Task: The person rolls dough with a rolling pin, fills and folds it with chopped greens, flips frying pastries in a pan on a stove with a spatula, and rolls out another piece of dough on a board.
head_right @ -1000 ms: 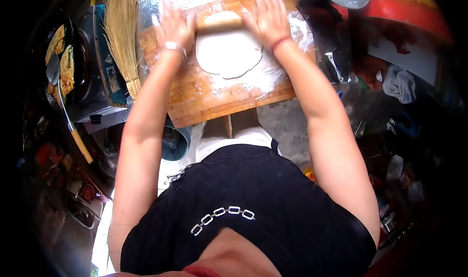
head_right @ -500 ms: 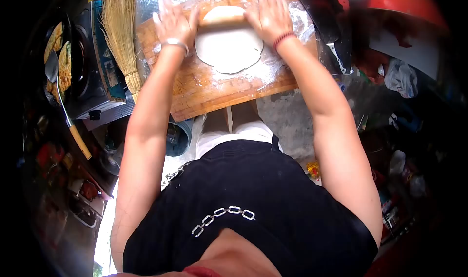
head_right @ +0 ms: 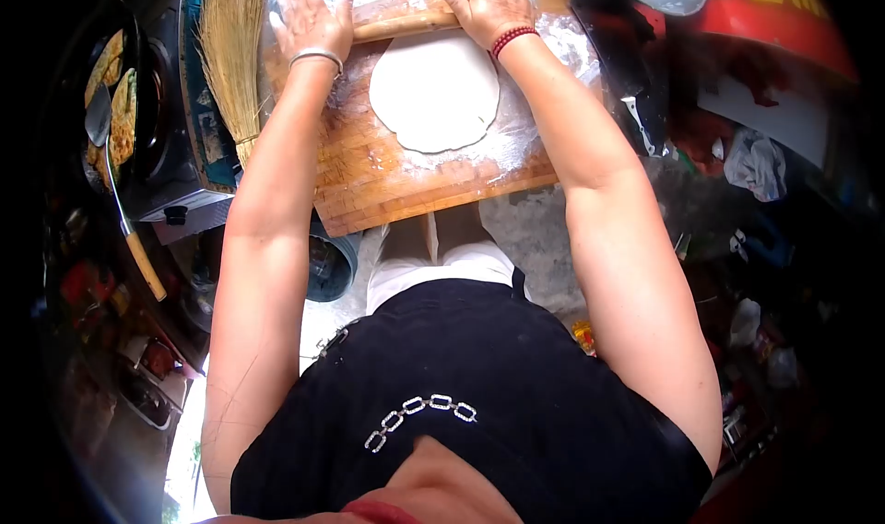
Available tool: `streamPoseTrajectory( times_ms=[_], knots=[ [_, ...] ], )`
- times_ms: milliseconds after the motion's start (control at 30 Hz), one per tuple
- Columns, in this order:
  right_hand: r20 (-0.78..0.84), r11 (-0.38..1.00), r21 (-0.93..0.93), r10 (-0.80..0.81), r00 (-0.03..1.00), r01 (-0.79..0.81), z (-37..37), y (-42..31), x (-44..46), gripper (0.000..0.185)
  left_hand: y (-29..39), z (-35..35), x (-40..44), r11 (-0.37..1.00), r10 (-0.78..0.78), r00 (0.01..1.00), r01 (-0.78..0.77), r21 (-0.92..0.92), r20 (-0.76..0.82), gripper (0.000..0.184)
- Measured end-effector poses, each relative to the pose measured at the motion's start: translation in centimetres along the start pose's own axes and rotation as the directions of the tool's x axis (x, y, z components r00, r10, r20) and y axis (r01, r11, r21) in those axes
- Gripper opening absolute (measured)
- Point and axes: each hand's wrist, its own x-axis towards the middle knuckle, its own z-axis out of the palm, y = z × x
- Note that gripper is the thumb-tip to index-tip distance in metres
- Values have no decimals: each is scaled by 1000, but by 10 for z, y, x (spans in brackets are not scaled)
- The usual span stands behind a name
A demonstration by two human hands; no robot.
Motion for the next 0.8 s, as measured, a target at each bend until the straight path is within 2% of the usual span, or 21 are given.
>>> streamPoseTrajectory(
  times_ms=[33,67,100,167,200,267,300,367,400,433,467,500,533,567,600,633,667,700,733,800],
  knots=[
    [102,997,-25,-69,992,72,-1,10,-16,60,3,-4,4,1000,6,1000,-6,5,3,69],
    [193,988,-42,-140,971,151,2,28,-34,72,6,-6,-17,997,63,994,-65,27,94,70],
    [288,983,-24,-168,943,182,-14,29,-58,76,-1,-5,-49,982,189,979,-191,15,77,68],
    [465,964,52,-256,847,263,-60,26,-128,81,-15,-20,-123,928,328,940,-302,-218,95,60],
    [543,944,107,-319,777,313,-73,30,-148,82,-17,-25,-158,898,334,938,-287,-332,91,58],
    [527,941,85,-321,787,327,-62,35,-128,81,-18,-26,-168,898,340,935,-291,-330,101,60],
    [532,944,75,-310,788,321,-58,38,-119,81,-15,-22,-148,929,295,951,-262,-262,93,62],
    [316,966,-36,-233,920,257,-14,43,-54,78,0,-7,-61,981,181,983,-178,-82,39,68],
    [244,978,-68,-173,954,195,9,51,-24,77,8,-2,-24,993,119,993,-119,21,15,71],
    [211,985,-68,-141,967,159,16,51,-1,73,10,4,4,994,95,995,-97,-57,-40,73],
    [567,983,-126,180,803,-132,-44,-10,40,61,11,9,19,987,68,993,-81,-136,-99,75],
    [398,995,-90,4,917,35,-20,18,20,66,14,8,11,990,93,995,-97,-106,-43,75],
    [212,975,-87,-182,960,204,7,52,-13,72,15,0,-9,990,117,993,-116,-76,17,75],
    [242,971,-44,-217,946,234,-3,59,-40,78,15,-10,-30,990,138,988,-135,-42,68,75],
    [320,977,-22,-195,927,213,-25,52,-66,80,12,-24,-67,974,222,965,-225,4,136,81],
    [428,974,-13,-200,882,227,-49,53,-100,83,4,-20,-119,947,316,945,-308,-95,82,83],
    [509,968,11,-221,832,251,-74,50,-127,87,2,-48,-160,922,377,889,-335,-193,260,81],
    [541,963,35,-245,804,269,-89,56,-156,90,-5,-44,-204,864,454,867,-371,-341,207,78],
    [595,965,52,-237,768,258,-101,59,-175,91,-8,-59,-219,831,488,825,-339,-442,285,74],
    [535,945,82,-310,786,317,-98,62,-162,91,-10,-37,-199,834,483,864,-403,-376,145,72]
  ],
)
